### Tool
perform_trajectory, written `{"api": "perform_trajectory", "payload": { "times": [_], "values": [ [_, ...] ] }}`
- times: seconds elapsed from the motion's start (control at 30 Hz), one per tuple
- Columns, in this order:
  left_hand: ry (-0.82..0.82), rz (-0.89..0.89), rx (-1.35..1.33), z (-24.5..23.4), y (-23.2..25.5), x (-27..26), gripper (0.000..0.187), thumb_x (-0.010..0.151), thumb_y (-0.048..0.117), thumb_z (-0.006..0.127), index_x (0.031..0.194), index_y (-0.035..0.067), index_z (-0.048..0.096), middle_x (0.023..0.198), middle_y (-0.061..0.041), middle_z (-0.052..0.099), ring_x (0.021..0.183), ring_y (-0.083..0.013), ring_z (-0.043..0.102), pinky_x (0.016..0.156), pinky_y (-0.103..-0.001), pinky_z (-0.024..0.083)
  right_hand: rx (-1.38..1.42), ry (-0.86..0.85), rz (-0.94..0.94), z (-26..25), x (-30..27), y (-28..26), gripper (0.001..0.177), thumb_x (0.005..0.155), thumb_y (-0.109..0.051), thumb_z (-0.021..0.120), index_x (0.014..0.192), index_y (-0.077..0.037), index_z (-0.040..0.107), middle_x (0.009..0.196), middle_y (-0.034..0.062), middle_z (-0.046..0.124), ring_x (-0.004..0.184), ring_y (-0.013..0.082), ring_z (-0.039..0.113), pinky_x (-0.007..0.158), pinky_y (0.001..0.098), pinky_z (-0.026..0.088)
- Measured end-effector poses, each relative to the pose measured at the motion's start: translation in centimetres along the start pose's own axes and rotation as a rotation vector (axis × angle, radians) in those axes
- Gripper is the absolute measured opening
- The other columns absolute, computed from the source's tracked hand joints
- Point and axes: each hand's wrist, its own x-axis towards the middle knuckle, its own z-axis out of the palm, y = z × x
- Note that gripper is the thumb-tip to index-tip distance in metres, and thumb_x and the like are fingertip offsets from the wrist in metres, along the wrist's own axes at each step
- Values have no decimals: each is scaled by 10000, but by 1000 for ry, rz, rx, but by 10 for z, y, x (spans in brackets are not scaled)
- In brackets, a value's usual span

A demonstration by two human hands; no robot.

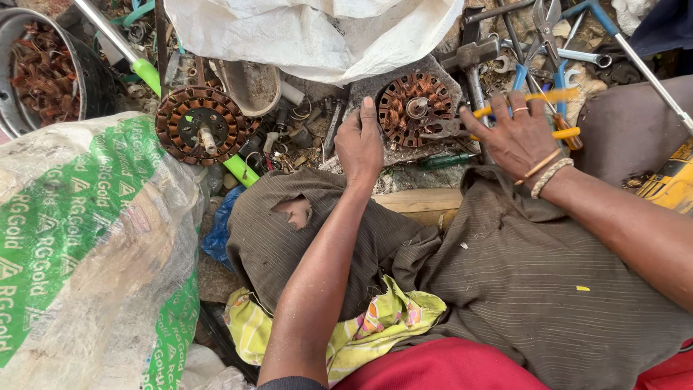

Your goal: The person uses an angle grinder to cut a copper motor component, then uses pliers to pull and remove copper windings from the stator. The person works while sitting on the ground in a cluttered workshop.

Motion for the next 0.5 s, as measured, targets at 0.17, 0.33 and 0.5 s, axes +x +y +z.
{"api": "perform_trajectory", "payload": {
  "times": [0.17, 0.33, 0.5],
  "values": [
    [3, 25, 13, 8, -11, 4, 725, 1005, 659, 409, 613, 63, 542, 547, -39, 511, 543, -163, 473, 526, -420, 406, 121, -182, 31, 12, -3, 4, 333, 1064, -297, 507, 1375, -207, 584, 848, 85, 672, 700, 246, 666, 709, 448, 513],
    [-65, 33, 45, 11, -21, 4, 753, 1019, 657, 382, 651, 38, 603, 616, -61, 574, 574, -189, 556, 556, -429, 449, 836, -626, 293, 12, 6, 5, 476, 1044, -571, 506, 1079, -129, 678, 722, 117, 710, 661, 260, 715, 640, 426, 536],
    [-398, 121, -161, 18, -8, -18, 768, 1023, 710, 420, 1119, 14, 731, 826, -12, 697, 795, -141, 663, 742, -361, 499, 657, -416, 149, -35, -6, -18, 416, 960, -498, 566, 1262, -223, 648, 897, 132, 737, 825, 352, 707, 729, 490, 565]
  ]
}}
